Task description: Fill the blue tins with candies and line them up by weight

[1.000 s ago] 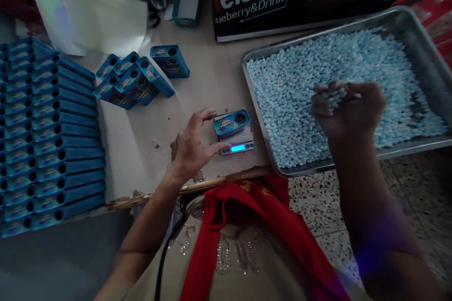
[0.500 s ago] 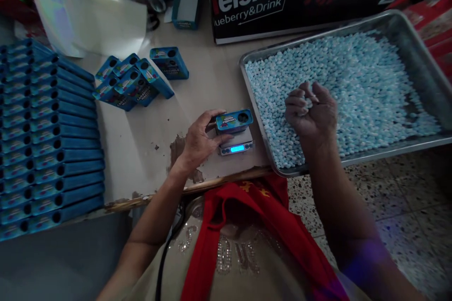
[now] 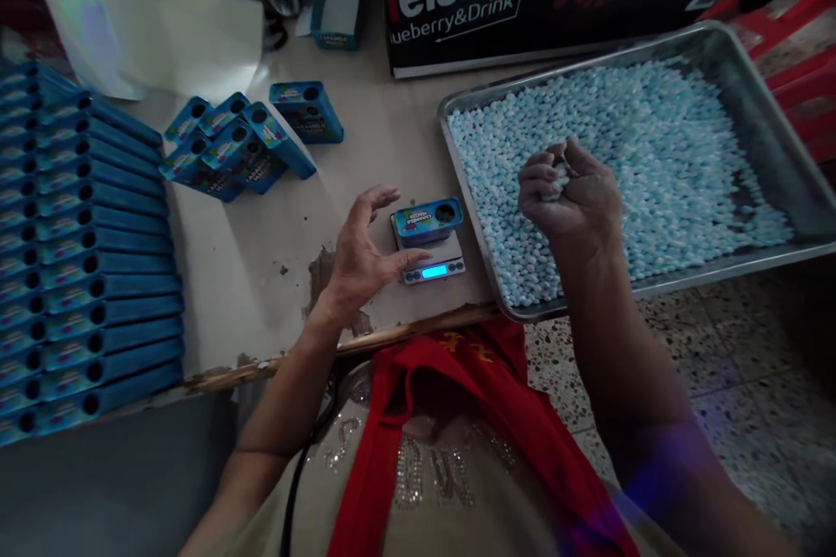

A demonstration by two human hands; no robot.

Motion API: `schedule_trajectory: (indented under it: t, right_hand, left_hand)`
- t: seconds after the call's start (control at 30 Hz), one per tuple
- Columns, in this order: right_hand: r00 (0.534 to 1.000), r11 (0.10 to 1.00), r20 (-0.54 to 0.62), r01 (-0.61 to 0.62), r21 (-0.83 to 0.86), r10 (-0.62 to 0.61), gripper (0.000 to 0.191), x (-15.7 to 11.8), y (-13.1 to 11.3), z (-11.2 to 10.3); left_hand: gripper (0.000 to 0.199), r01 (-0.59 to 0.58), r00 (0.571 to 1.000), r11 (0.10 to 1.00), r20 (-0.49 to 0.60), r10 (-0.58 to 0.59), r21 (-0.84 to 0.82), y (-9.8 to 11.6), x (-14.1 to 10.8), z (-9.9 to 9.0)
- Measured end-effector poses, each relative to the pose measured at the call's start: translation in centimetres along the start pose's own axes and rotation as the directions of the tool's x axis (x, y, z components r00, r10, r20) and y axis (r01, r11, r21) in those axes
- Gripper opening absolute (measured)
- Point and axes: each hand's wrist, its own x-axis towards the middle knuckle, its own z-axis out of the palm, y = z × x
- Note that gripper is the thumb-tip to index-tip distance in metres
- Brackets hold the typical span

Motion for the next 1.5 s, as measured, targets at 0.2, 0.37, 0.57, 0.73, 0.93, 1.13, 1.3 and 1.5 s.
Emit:
schedule_trajectory:
  t: [0.2,0.37,0.57,0.73,0.93,1.13,1.3,1.5]
  right_hand:
    - [1.0,0.998,-0.016,0.026,0.058,-0.025,0.065,1.4,-3.0,0.6]
    - [0.999,0.976,-0.048,0.009,0.217,0.002,0.059,0.9,-4.6,-0.2]
    - [0.973,0.707,-0.098,-0.081,0.702,0.209,0.045,0.6,-6.4,-0.3]
    - [0.977,0.397,-0.185,0.13,0.909,0.105,0.054,0.9,-7.3,1.3]
    - [0.974,0.395,-0.221,0.185,0.9,0.047,0.059,1.0,-7.0,1.9]
    - [0.994,0.338,-0.084,0.055,0.94,0.073,0.052,2.8,-2.6,1.0]
    - [0.968,0.218,0.053,-0.109,0.97,0.246,0.027,2.4,-0.4,1.2]
    - [0.868,0.302,0.415,-0.487,0.82,0.272,0.014,0.1,-0.1,-0.2]
  left_hand:
    - [0.049,0.021,1.0,0.999,-0.002,-0.021,-0.037,1.5,1.2,2.2]
    - [0.041,-0.111,0.993,0.985,0.06,0.104,0.13,5.3,4.1,3.0]
    - [0.042,-0.218,0.975,0.953,0.076,0.207,0.208,7.8,5.6,3.8]
    - [0.044,-0.194,0.981,0.952,0.063,0.185,0.237,8.4,5.9,4.5]
    - [0.045,-0.167,0.986,0.964,0.047,0.161,0.209,8.5,6.3,5.1]
    - [0.042,-0.063,0.998,0.991,-0.013,0.065,0.116,7.2,4.7,4.0]
    - [0.043,0.021,0.995,1.0,-0.097,-0.022,-0.014,3.6,1.1,2.6]
    - [0.058,0.023,0.998,0.999,-0.059,-0.026,-0.048,0.8,-1.3,2.7]
